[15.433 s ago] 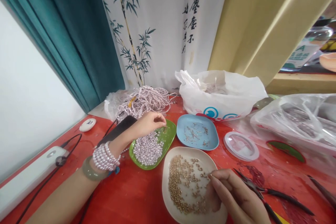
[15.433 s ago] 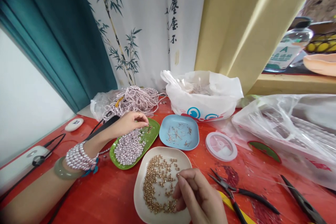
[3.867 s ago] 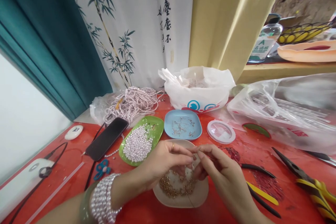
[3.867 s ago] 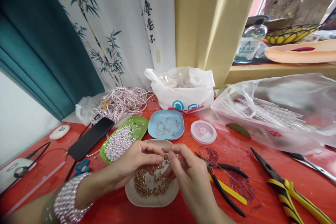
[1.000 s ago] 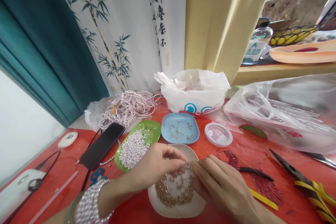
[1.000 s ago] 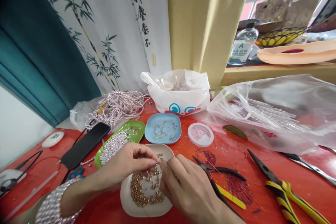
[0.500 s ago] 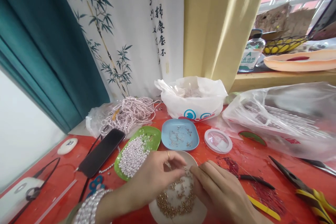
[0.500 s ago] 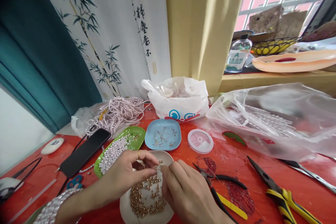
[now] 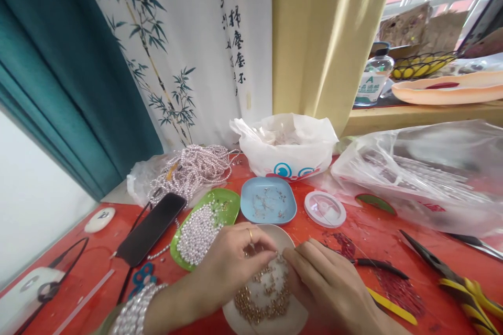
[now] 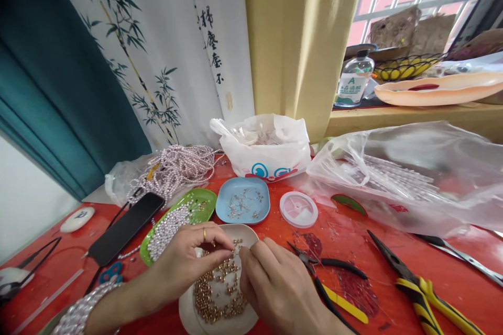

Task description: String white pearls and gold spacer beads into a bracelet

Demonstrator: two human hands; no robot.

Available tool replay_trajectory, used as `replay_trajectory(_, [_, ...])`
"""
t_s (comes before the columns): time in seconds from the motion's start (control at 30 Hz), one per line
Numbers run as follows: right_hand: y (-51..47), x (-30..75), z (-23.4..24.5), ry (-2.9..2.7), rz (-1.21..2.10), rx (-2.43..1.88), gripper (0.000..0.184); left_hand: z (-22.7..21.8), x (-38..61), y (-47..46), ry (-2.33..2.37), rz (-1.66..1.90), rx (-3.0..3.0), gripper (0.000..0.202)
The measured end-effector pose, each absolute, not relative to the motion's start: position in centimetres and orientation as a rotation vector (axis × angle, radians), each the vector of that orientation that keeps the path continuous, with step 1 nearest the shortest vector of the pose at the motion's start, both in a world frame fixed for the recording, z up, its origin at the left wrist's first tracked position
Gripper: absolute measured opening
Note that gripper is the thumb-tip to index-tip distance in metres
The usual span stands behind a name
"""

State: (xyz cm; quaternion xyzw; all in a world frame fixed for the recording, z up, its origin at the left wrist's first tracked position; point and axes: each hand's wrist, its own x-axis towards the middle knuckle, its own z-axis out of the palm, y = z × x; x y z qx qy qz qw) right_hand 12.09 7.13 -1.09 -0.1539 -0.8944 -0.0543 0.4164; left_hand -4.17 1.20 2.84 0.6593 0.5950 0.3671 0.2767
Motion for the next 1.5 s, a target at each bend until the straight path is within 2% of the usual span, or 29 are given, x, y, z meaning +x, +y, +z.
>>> replay_trajectory(1.5, [7.11,12.07,-1.68,-2.238,-0.063,-0.366,0.023,2.0,-4.25,1.31,1.502,1.112,2.027,0.006])
